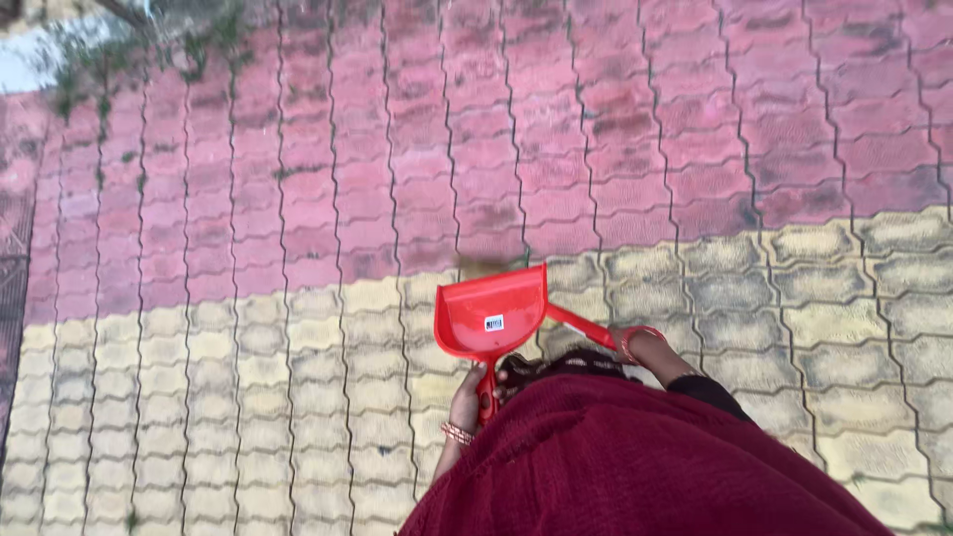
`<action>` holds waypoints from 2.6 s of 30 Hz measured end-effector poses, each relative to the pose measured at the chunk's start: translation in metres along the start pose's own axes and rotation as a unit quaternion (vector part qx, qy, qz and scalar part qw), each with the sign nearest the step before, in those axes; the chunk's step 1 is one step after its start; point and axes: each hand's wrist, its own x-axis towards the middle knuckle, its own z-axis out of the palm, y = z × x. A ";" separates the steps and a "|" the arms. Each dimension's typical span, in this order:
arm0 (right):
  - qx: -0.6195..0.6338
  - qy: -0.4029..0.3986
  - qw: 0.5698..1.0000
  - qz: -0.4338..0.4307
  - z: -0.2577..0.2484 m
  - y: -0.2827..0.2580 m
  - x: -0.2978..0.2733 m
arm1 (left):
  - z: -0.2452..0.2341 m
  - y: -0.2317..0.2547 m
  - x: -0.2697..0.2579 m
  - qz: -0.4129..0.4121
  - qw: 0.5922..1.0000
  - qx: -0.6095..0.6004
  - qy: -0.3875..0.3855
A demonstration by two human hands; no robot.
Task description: The person sweeps an outdoor paved walkway using a broom and a red dustpan, moving debris from the interlocking bricks into the pan.
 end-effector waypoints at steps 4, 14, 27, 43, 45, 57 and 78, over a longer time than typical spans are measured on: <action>0.030 0.014 0.999 0.020 -0.022 0.015 -0.010 | -0.006 0.019 0.015 -0.017 1.000 -0.001 -0.001; 0.327 0.232 0.912 0.086 -0.026 -0.009 0.001 | 0.008 0.143 0.090 -0.047 0.995 0.087 -0.014; 0.148 0.056 0.985 0.071 -0.072 -0.178 0.072 | -0.042 0.267 0.142 -0.090 0.990 0.091 -0.064; 0.291 0.137 0.931 0.176 -0.119 -0.135 0.048 | -0.024 0.307 0.185 -0.117 0.988 0.079 -0.062; 0.318 0.152 0.919 0.175 -0.135 -0.121 0.049 | -0.021 0.313 0.193 -0.094 0.991 0.074 -0.065; 0.028 0.022 0.999 0.009 -0.269 -0.141 0.126 | 0.072 0.341 0.269 -0.060 0.994 0.078 -0.054; 0.331 0.126 0.927 0.121 -0.324 -0.032 0.110 | 0.159 0.355 0.326 -0.054 0.997 0.062 -0.001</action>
